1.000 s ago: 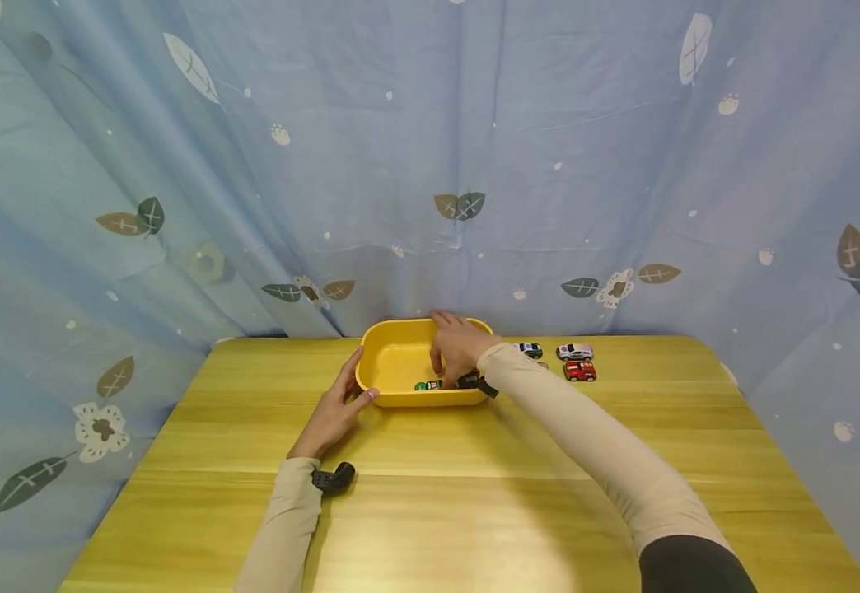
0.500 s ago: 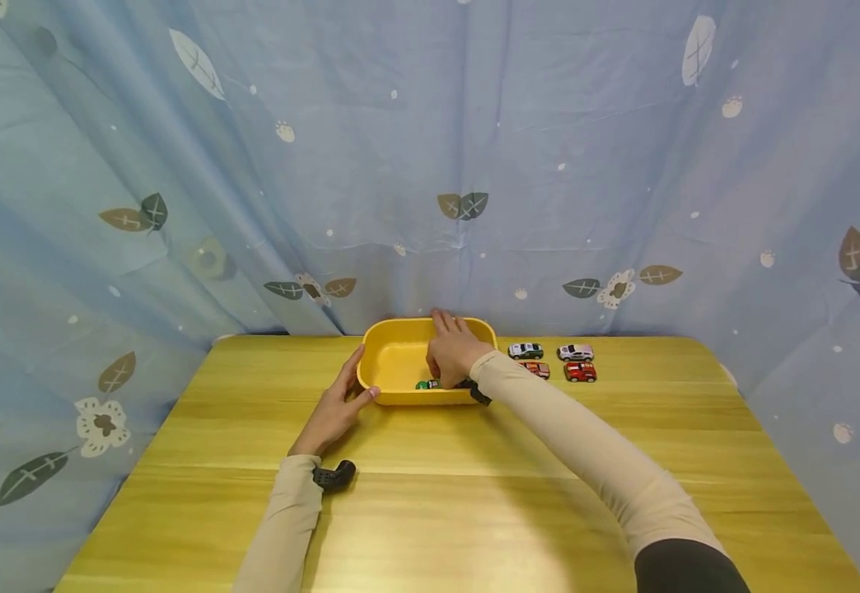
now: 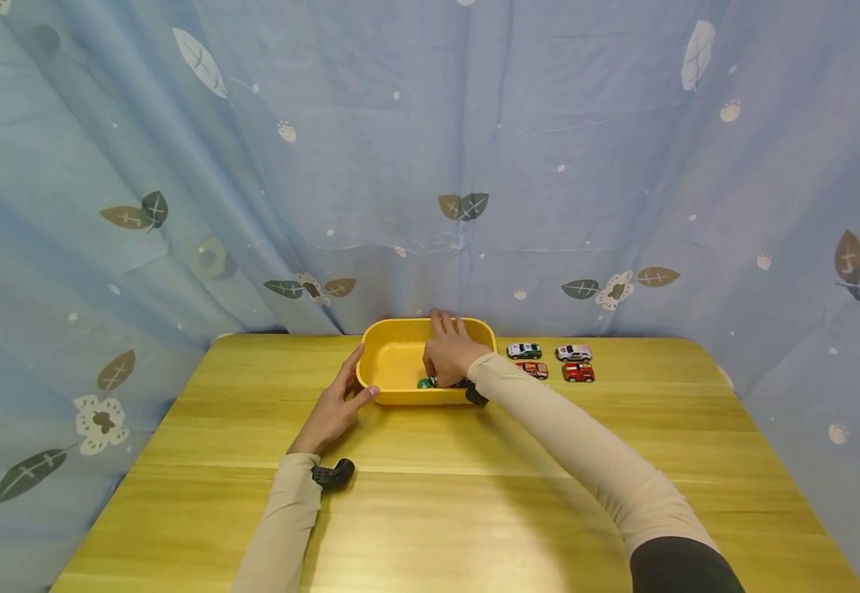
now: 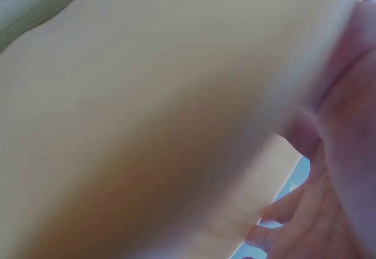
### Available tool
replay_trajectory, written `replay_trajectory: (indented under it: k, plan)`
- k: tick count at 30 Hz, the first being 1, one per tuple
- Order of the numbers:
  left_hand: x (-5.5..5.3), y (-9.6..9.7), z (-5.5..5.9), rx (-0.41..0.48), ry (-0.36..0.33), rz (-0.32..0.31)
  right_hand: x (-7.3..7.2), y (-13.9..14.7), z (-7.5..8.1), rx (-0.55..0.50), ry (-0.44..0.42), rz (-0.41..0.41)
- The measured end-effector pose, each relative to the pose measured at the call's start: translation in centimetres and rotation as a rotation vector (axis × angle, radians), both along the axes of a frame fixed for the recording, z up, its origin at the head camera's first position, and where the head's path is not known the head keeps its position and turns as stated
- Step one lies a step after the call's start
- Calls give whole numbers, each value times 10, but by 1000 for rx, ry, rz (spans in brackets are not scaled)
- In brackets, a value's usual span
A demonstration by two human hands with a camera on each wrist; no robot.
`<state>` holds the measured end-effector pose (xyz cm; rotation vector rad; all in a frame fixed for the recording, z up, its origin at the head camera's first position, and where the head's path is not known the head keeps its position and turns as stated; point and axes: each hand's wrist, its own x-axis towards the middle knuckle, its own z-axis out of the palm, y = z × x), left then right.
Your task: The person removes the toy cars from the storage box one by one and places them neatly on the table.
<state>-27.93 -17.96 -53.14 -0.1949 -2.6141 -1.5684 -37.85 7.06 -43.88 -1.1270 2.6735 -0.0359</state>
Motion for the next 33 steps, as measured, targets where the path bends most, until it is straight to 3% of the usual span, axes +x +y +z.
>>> replay_trajectory:
  k: [8, 18, 25, 33]
  plan:
    - [0, 6, -1, 18, -23, -24, -7, 18, 6, -13, -34, 50]
    - [-3, 8, -3, 4, -40, -31, -9, 51, 29, -126, 67, 186]
    - [-5, 0, 2, -4, -10, -22, -4, 78, 45, -140, -1, 134]
    - [-3, -2, 2, -4, -32, -13, 3, 128, 59, -115, 1, 63]
